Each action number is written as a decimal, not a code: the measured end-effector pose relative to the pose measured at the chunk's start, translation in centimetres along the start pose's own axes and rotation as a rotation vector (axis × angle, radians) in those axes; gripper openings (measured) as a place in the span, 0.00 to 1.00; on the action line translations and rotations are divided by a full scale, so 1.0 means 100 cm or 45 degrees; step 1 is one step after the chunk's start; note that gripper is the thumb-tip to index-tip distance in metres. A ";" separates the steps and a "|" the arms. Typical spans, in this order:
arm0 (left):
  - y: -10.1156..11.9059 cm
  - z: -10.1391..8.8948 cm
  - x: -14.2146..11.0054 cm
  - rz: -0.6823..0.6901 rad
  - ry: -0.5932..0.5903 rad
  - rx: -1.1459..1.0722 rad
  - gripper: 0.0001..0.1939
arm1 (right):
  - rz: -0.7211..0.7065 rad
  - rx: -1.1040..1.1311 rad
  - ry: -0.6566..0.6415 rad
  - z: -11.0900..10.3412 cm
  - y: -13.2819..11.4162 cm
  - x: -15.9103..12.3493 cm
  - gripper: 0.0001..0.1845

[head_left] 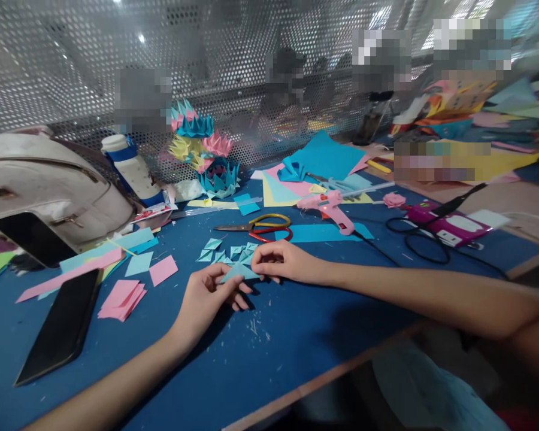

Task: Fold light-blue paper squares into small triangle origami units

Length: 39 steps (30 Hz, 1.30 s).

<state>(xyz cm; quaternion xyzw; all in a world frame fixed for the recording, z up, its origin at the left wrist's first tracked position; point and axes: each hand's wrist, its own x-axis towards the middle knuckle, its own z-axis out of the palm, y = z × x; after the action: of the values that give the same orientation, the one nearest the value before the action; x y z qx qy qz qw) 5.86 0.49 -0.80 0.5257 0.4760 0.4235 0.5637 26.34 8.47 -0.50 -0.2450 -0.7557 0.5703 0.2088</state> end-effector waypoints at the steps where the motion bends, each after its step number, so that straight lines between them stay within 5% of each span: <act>1: -0.001 0.000 0.000 0.004 -0.002 0.005 0.19 | -0.001 -0.007 -0.005 0.000 -0.001 -0.001 0.13; 39: -0.005 -0.003 -0.002 0.088 -0.043 0.025 0.17 | -0.142 -0.250 -0.104 -0.002 -0.001 -0.005 0.12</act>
<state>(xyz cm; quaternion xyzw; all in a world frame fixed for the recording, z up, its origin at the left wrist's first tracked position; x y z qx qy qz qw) 5.49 0.34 -1.28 0.5545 0.4521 0.4291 0.5513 26.82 8.35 -0.33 -0.1982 -0.8284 0.4905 0.1841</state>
